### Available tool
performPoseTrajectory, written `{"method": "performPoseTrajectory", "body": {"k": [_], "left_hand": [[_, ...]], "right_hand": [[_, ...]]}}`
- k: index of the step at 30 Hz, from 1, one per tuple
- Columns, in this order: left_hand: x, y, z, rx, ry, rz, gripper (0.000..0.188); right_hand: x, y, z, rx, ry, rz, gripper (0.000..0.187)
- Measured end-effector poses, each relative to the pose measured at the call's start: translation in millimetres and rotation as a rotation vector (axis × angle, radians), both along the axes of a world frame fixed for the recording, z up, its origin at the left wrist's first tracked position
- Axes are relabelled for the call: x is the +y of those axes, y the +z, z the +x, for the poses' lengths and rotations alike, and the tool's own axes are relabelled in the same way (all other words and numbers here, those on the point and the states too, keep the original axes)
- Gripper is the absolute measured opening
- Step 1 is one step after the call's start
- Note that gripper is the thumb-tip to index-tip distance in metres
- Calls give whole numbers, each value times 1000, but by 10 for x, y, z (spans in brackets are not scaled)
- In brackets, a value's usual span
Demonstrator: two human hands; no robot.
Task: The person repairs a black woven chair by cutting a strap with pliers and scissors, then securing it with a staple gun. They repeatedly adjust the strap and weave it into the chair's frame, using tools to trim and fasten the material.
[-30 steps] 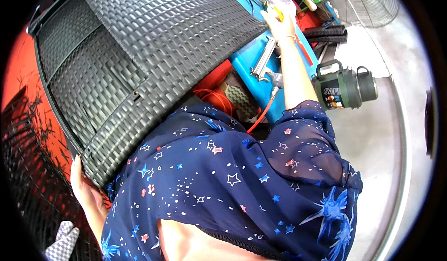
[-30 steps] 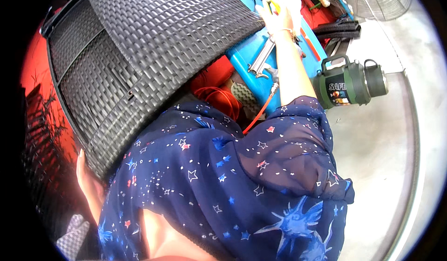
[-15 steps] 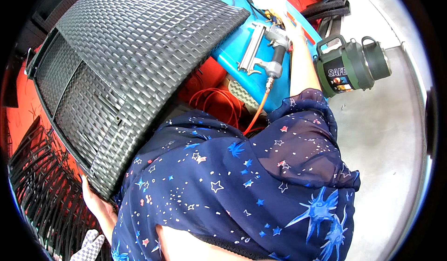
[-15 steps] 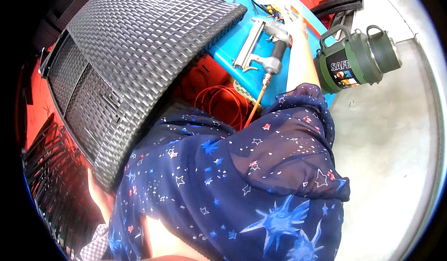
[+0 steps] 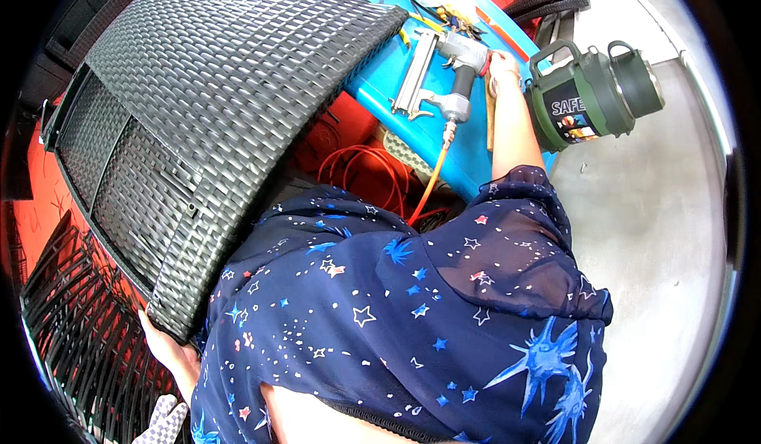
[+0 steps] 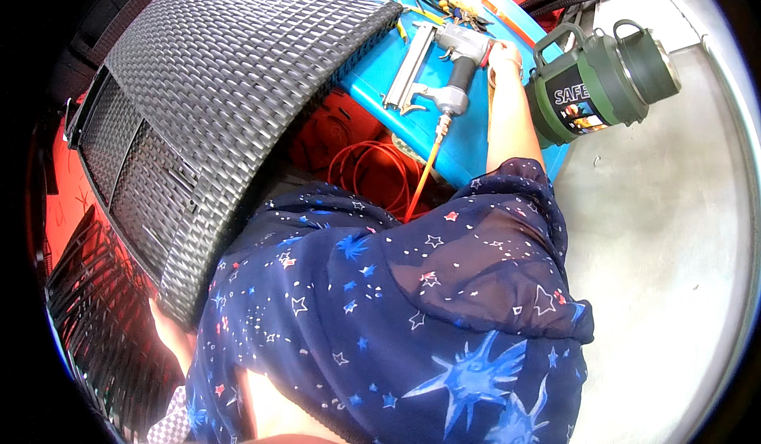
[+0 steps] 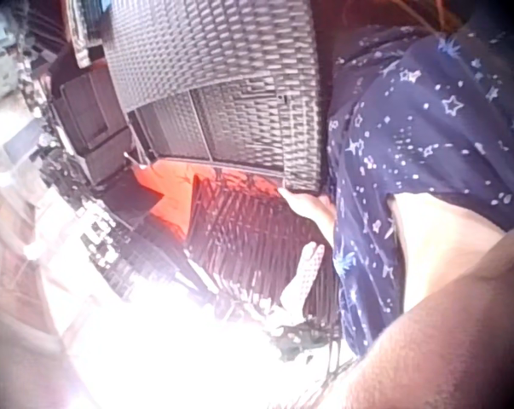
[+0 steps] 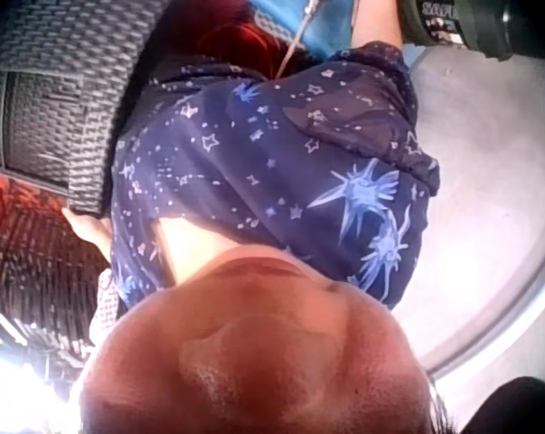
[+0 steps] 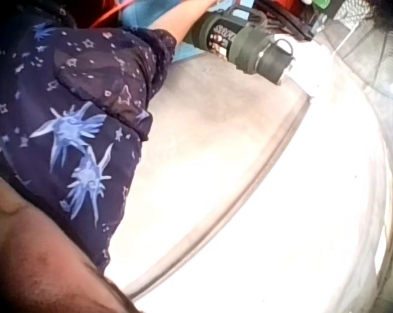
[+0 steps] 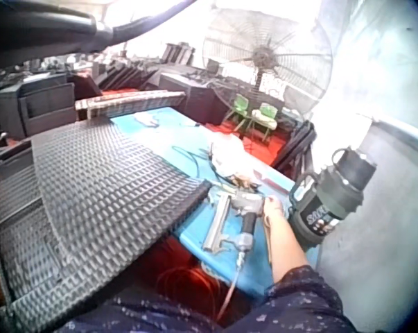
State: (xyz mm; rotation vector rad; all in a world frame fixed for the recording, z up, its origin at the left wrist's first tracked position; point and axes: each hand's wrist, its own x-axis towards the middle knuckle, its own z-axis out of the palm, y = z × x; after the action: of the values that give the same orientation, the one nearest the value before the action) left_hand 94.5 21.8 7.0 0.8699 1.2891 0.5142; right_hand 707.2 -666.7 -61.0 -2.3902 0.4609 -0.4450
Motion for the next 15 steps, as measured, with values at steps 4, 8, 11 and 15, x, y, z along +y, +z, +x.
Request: {"method": "performPoseTrajectory", "body": {"k": [4,8,11,15], "left_hand": [[9,-62,-22,-56,-2,-39,53],[-12,-92,-20,-128,-21,-34,55],[-13,-112,4,-109,1,-31,52],[56,-160,91,-152,7,-61,44]], "right_hand": [[180,76,-416,9,-168,93,40],[556,435,-777,253,-100,-366,38],[784,658,-934,384,-28,-335,37],[931,835,-1135,540,-123,-454,59]]}}
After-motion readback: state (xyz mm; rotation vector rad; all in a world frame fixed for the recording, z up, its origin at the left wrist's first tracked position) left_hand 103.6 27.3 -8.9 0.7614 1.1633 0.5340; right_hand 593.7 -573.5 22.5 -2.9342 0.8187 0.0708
